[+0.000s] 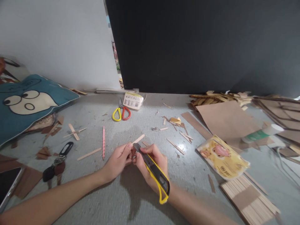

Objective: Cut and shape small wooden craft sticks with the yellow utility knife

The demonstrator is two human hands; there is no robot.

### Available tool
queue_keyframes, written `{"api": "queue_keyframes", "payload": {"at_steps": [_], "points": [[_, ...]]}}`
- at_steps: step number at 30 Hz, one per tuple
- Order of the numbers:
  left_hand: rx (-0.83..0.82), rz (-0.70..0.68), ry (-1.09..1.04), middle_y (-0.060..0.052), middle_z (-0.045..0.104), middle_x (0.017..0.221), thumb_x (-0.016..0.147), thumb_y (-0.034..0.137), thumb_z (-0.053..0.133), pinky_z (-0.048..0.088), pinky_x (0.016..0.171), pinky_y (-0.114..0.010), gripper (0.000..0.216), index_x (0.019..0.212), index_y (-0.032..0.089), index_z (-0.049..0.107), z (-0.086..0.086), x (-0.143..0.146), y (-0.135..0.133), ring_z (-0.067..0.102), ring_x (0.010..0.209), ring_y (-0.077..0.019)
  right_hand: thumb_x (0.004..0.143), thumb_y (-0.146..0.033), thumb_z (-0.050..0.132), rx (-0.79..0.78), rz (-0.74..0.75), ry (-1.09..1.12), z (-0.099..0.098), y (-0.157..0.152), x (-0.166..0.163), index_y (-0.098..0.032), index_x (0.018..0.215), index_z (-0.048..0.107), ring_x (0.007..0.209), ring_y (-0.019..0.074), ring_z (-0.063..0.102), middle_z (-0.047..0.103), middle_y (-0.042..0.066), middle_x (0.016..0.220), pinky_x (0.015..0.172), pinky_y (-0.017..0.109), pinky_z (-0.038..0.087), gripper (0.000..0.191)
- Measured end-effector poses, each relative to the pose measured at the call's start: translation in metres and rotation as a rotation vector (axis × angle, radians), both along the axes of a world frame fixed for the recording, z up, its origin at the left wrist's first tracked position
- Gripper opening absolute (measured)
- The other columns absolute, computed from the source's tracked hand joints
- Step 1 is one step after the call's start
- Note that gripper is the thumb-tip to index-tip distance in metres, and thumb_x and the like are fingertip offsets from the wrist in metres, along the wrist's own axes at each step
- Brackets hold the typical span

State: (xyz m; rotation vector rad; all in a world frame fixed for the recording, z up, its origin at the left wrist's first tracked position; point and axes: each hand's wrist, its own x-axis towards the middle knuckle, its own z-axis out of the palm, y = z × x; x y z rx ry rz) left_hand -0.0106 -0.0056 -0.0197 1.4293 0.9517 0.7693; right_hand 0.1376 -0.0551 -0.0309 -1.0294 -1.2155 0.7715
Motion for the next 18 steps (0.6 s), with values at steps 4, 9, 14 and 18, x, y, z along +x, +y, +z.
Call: {"api": "queue_keyframes", "payload": {"at_steps": [4,9,14,18], "points": [[-0.037,0.010,-0.045,0.007,0.035,0.053,0.097,0.073,0.041,0.027,0.052,-0.027,0.058,0.073,0.021,0.049,0.000,0.002,-0.002,0.030,0.050,-0.0111,0.098,-0.036,0.067,-0.013,-0.012,-0.026,0.009,-0.002,0.002,-0.024,0.089,0.058,0.057,0.0164,0.072,0.074,0.001,0.072,0.056,0.027,0.060,0.018],[-0.098,-0.046,-0.060,0.009,0.033,0.051,0.095,0.074,0.044,0.023,0.050,-0.026,0.057,0.076,0.021,0.050,0.000,0.000,0.003,0.025,0.047,-0.0098,0.101,-0.042,0.062,-0.073,0.076,0.046,0.019,-0.001,0.008,-0.024,0.087,0.057,0.057,0.0185,0.074,0.074,0.002,0.069,0.059,0.031,0.063,0.023],[-0.102,-0.090,-0.041,0.009,0.034,0.050,0.096,0.073,0.043,0.021,0.049,-0.026,0.057,0.077,0.020,0.050,0.002,-0.001,0.006,0.024,0.045,-0.0094,0.099,-0.046,0.064,-0.104,0.109,0.078,0.017,0.002,0.011,-0.024,0.086,0.057,0.058,0.0190,0.074,0.076,0.003,0.072,0.060,0.032,0.064,0.026],[-0.079,-0.070,-0.016,0.009,0.034,0.051,0.097,0.071,0.041,0.023,0.050,-0.026,0.055,0.078,0.020,0.050,0.002,0.000,0.004,0.025,0.047,-0.0099,0.098,-0.047,0.066,-0.120,0.116,0.145,0.010,0.004,0.010,-0.024,0.087,0.058,0.058,0.0195,0.074,0.076,0.002,0.073,0.060,0.034,0.064,0.026]]}}
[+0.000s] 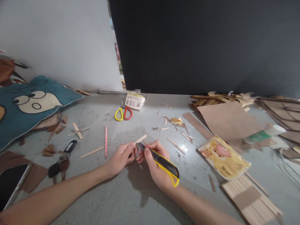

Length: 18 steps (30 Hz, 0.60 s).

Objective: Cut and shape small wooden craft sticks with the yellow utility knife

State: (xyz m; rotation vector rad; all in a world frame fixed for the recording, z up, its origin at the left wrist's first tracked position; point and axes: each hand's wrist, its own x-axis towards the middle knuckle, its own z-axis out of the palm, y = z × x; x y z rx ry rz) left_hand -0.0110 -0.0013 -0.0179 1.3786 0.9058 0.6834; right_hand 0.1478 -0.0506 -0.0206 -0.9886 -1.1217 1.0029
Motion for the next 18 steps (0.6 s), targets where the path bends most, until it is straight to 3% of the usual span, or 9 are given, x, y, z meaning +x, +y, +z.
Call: {"api": "queue_keyframes", "payload": {"at_steps": [6,13,18], "points": [[-0.021,-0.026,-0.028,0.009,0.036,0.055,0.099,0.069,0.038,0.025,0.051,-0.026,0.053,0.082,0.020,0.049,-0.0034,0.0007,-0.0004,0.027,0.049,-0.0100,0.100,-0.050,0.062,-0.040,0.036,0.021,-0.0067,0.0032,0.0001,-0.026,0.090,0.057,0.064,0.0211,0.075,0.077,0.003,0.080,0.064,0.037,0.065,0.026],[-0.042,-0.022,-0.039,0.008,0.038,0.057,0.098,0.068,0.038,0.025,0.051,-0.026,0.052,0.085,0.020,0.050,0.0002,0.0013,0.0005,0.027,0.050,-0.0099,0.099,-0.051,0.061,-0.051,0.069,0.083,-0.0047,0.0065,-0.0029,-0.028,0.087,0.051,0.063,0.0218,0.075,0.076,0.001,0.076,0.053,0.034,0.061,0.028],[-0.039,-0.024,-0.041,0.008,0.039,0.057,0.097,0.070,0.039,0.025,0.051,-0.027,0.053,0.083,0.020,0.050,0.0021,0.0010,-0.0003,0.027,0.050,-0.0100,0.100,-0.049,0.061,-0.032,0.039,0.068,-0.0074,0.0045,-0.0030,-0.027,0.088,0.052,0.062,0.0211,0.075,0.077,0.002,0.078,0.055,0.034,0.062,0.027]]}}
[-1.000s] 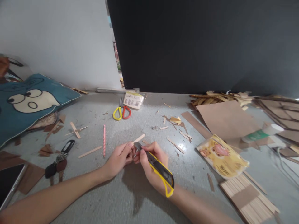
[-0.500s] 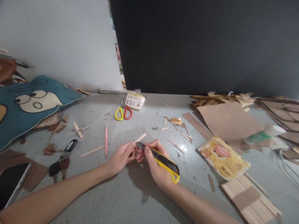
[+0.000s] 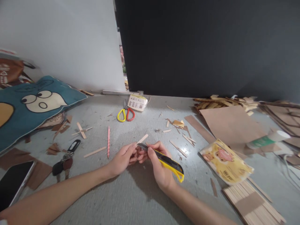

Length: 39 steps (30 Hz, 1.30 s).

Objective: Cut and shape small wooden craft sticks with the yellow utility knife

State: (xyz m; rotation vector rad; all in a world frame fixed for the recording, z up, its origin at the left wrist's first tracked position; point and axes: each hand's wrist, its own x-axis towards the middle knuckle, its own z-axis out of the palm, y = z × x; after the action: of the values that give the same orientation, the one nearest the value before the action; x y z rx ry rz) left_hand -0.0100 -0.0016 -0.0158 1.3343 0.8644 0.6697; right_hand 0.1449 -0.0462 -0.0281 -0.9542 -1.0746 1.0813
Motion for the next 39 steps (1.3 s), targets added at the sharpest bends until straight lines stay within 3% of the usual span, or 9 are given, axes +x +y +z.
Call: {"api": "queue_keyframes", "payload": {"at_steps": [5,9,14,20,28,39], "points": [[-0.015,0.006,-0.050,0.008,0.038,0.057,0.099,0.069,0.039,0.024,0.051,-0.026,0.052,0.084,0.020,0.050,-0.002,0.000,-0.001,0.026,0.049,-0.0100,0.101,-0.042,0.062,0.108,-0.057,-0.104,0.004,-0.008,0.003,-0.025,0.094,0.056,0.064,0.0199,0.076,0.076,0.002,0.079,0.063,0.034,0.063,0.019],[0.012,0.009,-0.051,0.006,0.043,0.060,0.101,0.065,0.038,0.026,0.052,-0.026,0.050,0.081,0.021,0.048,-0.004,0.000,-0.003,0.030,0.052,-0.0104,0.101,-0.038,0.064,0.183,-0.096,-0.192,0.005,-0.011,0.002,-0.024,0.094,0.060,0.064,0.0187,0.075,0.075,0.005,0.082,0.059,0.031,0.061,0.016],[0.067,0.016,0.010,0.008,0.035,0.057,0.101,0.067,0.034,0.027,0.053,-0.027,0.052,0.077,0.022,0.044,-0.006,0.000,-0.003,0.030,0.052,-0.0114,0.101,-0.038,0.063,0.171,-0.115,-0.228,0.001,-0.009,0.001,-0.024,0.095,0.060,0.062,0.0176,0.073,0.073,0.003,0.079,0.059,0.030,0.061,0.015],[0.107,0.028,0.024,0.008,0.035,0.057,0.101,0.067,0.035,0.028,0.053,-0.027,0.051,0.079,0.022,0.044,-0.006,0.000,-0.004,0.031,0.052,-0.0113,0.100,-0.037,0.064,0.194,-0.113,-0.240,0.004,-0.009,0.000,-0.025,0.094,0.060,0.060,0.0165,0.071,0.072,0.002,0.079,0.057,0.029,0.060,0.015],[0.048,-0.008,-0.024,0.010,0.034,0.053,0.101,0.065,0.037,0.025,0.050,-0.026,0.049,0.083,0.021,0.047,-0.008,-0.001,-0.002,0.026,0.047,-0.0099,0.101,-0.038,0.063,0.119,-0.024,-0.136,0.004,-0.007,0.007,-0.025,0.094,0.060,0.061,0.0186,0.073,0.074,0.002,0.075,0.060,0.032,0.061,0.016],[-0.018,-0.037,-0.060,0.010,0.034,0.051,0.098,0.067,0.040,0.022,0.048,-0.025,0.051,0.079,0.021,0.047,-0.005,-0.001,0.004,0.023,0.047,-0.0090,0.098,-0.045,0.068,-0.046,0.068,0.041,-0.009,-0.004,0.012,-0.026,0.099,0.061,0.071,0.0224,0.075,0.078,0.003,0.086,0.070,0.039,0.062,0.020]]}}
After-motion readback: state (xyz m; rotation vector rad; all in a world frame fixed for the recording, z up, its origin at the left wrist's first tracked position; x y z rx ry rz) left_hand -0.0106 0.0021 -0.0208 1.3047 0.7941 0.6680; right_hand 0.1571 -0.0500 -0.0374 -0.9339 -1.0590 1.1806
